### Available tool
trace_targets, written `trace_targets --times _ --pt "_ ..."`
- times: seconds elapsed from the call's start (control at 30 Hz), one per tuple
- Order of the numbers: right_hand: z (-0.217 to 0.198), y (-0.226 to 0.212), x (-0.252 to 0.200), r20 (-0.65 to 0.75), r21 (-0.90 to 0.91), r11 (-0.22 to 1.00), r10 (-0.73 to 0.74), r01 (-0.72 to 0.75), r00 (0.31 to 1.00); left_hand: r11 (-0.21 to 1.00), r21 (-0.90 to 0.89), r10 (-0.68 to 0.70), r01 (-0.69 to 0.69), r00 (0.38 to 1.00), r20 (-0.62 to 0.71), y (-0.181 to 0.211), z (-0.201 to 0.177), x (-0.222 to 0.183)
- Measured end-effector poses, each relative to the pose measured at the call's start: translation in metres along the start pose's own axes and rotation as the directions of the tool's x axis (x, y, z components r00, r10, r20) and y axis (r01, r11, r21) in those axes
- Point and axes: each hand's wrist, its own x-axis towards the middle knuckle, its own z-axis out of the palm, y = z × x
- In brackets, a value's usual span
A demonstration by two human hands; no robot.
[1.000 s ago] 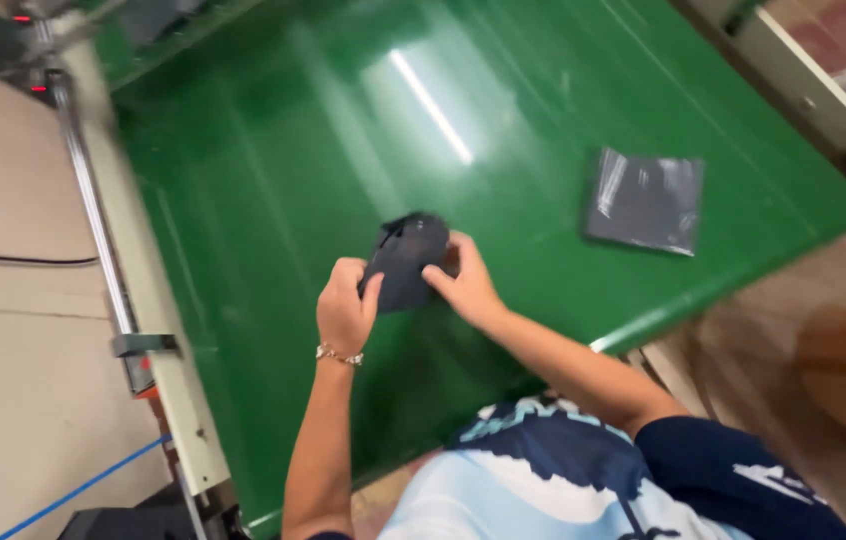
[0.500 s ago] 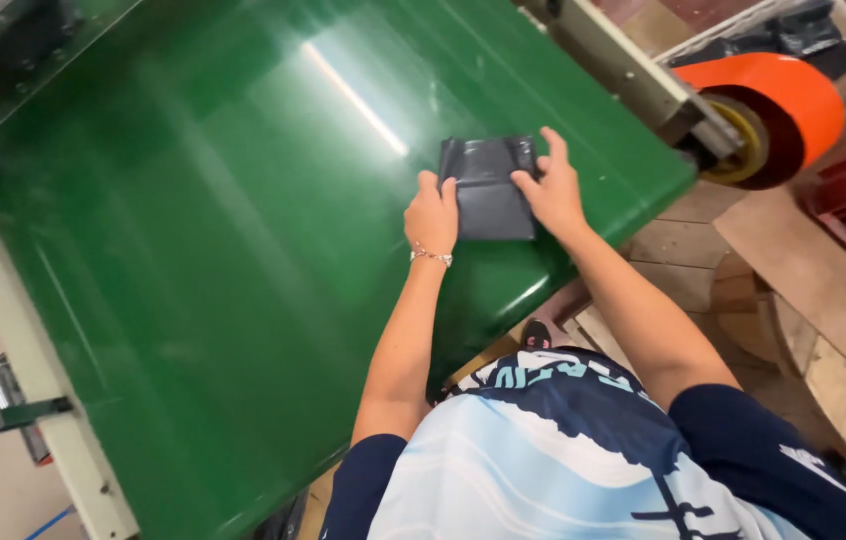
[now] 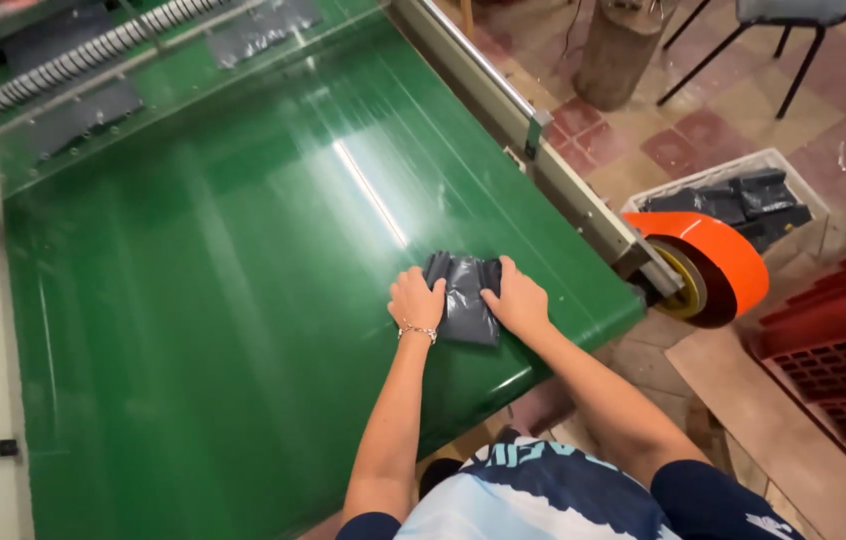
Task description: The person is picking up newly manufactured plastic bags from a conveyor belt, folding them neatly, and stacking them into a red plastic crate.
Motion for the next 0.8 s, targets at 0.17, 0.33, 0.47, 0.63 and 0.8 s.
trace_targets --times 0.17,0.33,0.47,0.63,0.8 --pt "-0.027 0.011 0.005 -0.241 -0.234 0.931 -0.336 0.281 0.911 0.891 -0.366 0.256 -0.269 0.963 -0.083 0.013 -0.032 -0.016" --pt "-0.101 -0.006 -0.022 -0.142 0.052 0.704 -0.697 0.708 0.703 0.589 -0.453 0.642 -0.669 0.728 -0.240 0.009 -0.102 -0.065" --pt "-0.130 -0.048 -0.094 0.009 0.217 0.726 -0.670 0.652 0.743 0.544 -0.454 0.693 -0.706 0.683 -0.232 -0.009 -0.139 -0.102" --pt "-0.095 -0.064 -0.167 0.116 0.561 0.738 -0.518 0.375 0.847 0.551 -0.603 0.700 -0.576 0.713 -0.041 -0.023 -0.202 -0.140" --pt "-0.032 -0.039 -0.215 -0.002 0.685 0.674 -0.376 0.275 0.927 0.576 -0.635 0.719 -0.515 0.689 0.092 -0.034 -0.179 -0.163"
